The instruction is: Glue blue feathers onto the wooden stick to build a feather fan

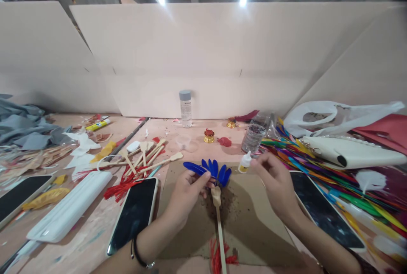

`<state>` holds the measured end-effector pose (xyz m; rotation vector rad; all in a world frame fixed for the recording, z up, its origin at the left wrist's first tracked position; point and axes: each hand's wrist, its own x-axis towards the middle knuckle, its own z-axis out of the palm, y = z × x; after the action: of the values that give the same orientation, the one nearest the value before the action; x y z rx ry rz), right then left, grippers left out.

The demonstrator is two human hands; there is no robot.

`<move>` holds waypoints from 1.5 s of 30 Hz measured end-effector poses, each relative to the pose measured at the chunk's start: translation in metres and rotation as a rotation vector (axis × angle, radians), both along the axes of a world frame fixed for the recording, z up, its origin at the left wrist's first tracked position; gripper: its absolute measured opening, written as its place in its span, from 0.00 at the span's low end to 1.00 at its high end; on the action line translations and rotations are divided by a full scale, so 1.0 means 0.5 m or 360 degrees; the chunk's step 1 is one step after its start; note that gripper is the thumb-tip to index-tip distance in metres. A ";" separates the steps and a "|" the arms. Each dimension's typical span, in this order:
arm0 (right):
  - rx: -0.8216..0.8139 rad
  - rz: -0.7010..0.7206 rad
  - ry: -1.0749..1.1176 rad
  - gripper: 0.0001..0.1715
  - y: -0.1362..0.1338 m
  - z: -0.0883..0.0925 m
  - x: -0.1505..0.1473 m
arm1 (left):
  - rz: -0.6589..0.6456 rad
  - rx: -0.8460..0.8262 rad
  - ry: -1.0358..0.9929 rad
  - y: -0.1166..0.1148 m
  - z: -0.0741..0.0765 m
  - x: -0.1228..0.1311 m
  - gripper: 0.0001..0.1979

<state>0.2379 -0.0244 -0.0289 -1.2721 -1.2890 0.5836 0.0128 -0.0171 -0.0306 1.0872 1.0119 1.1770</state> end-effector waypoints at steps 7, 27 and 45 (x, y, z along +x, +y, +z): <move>-0.0206 -0.0177 -0.0031 0.33 0.082 -0.086 0.036 | 0.0069 -0.0088 -0.0091 0.004 -0.008 0.001 0.15; -0.0482 0.0544 0.1390 0.23 0.012 0.044 0.009 | 0.0171 -0.0046 -0.0173 -0.004 0.012 0.006 0.12; -0.0497 0.0323 0.1200 0.33 -0.017 0.021 -0.019 | -0.0040 -0.0163 -0.0042 -0.029 0.013 0.020 0.10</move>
<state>0.2284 -0.0332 -0.0184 -1.0076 -0.7040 1.3037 0.0230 -0.0315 -0.0239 0.9988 1.0243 1.1049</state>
